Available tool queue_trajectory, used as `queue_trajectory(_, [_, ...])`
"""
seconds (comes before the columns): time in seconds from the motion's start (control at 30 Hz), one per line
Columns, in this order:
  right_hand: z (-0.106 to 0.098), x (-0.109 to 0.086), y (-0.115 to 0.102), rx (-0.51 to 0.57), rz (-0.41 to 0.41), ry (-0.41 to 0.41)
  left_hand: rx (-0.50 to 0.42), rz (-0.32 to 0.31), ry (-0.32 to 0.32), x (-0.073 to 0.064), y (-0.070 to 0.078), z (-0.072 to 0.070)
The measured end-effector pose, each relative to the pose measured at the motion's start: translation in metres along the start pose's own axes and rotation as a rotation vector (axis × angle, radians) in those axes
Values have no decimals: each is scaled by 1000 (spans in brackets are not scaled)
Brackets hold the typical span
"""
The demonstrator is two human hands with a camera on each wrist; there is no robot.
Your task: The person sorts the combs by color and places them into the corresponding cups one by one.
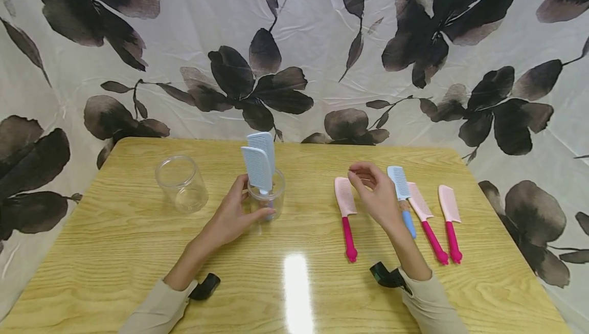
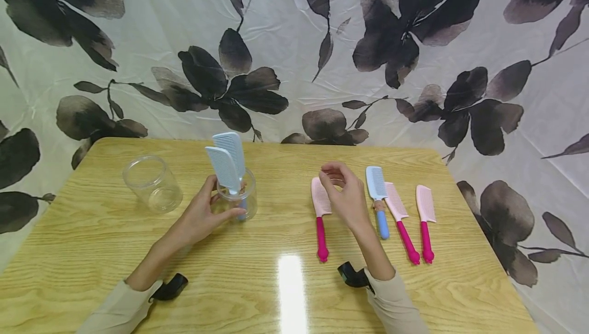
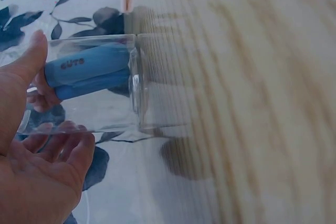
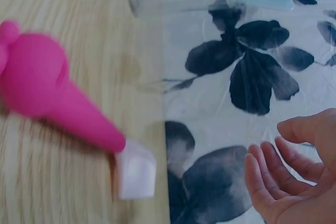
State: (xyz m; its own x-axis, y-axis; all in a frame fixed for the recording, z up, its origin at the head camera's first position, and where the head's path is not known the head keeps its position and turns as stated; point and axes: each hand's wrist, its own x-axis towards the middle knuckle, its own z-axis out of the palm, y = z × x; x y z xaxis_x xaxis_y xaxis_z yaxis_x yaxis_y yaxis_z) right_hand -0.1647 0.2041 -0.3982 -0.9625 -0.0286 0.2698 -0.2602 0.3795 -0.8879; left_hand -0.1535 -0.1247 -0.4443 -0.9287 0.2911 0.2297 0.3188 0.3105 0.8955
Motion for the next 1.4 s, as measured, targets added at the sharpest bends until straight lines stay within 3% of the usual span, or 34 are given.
queue_trajectory(0.7, [-45,-4,28,-130,29,126,1,-11,3,0,1,1])
queue_trajectory(1.4, [-61,2,58,-279,146,109,9,-11,2,0,0,0])
